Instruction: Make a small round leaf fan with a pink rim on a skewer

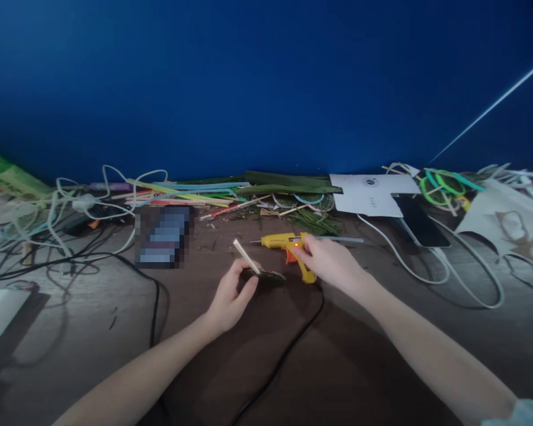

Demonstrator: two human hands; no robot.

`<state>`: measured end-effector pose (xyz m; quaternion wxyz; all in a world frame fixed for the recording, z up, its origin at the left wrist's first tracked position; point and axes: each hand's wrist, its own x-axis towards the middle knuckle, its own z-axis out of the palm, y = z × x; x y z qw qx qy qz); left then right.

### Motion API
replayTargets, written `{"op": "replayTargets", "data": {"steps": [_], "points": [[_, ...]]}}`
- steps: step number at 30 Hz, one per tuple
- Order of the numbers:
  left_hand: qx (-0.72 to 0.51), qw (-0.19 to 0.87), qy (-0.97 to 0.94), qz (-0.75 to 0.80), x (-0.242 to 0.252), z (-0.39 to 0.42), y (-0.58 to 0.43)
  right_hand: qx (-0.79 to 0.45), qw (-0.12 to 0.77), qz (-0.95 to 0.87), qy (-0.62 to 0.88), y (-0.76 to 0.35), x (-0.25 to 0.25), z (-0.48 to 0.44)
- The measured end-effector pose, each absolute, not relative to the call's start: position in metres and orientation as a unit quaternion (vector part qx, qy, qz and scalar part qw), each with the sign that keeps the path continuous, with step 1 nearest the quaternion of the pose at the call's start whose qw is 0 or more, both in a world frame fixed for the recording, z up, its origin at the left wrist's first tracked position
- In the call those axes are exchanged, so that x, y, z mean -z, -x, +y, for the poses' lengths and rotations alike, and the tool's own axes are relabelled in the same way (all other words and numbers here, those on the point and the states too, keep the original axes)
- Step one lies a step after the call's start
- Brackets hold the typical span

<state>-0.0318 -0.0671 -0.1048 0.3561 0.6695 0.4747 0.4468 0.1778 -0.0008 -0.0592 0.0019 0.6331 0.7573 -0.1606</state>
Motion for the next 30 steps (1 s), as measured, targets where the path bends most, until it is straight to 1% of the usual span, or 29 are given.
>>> {"op": "replayTargets", "data": {"steps": [2, 5, 9, 12, 17, 21, 30], "points": [[-0.447, 0.356, -0.672, 0.472, 0.106, -0.066, 0.033, 0.184, -0.042, 0.795, -0.577, -0.176, 0.05, 0.022], [-0.438, 0.355, -0.68, 0.47, 0.107, -0.065, 0.034, 0.21, -0.137, 0.846, -0.47, -0.16, 0.039, 0.066], [-0.431, 0.356, -0.686, 0.466, 0.108, -0.066, 0.034, 0.202, -0.162, 0.878, -0.403, -0.11, 0.038, 0.114], [-0.435, 0.367, -0.684, 0.457, 0.107, -0.067, 0.034, 0.188, -0.16, 0.899, -0.361, -0.067, 0.047, 0.131], [-0.442, 0.376, -0.669, 0.465, 0.108, -0.067, 0.035, 0.127, -0.129, 0.914, -0.363, -0.024, 0.064, 0.139], [-0.446, 0.383, -0.669, 0.455, 0.108, -0.067, 0.035, 0.09, -0.101, 0.914, -0.383, -0.021, 0.066, 0.142], [-0.451, 0.382, -0.669, 0.451, 0.109, -0.067, 0.035, 0.051, -0.076, 0.918, -0.386, -0.02, 0.064, 0.137]]}}
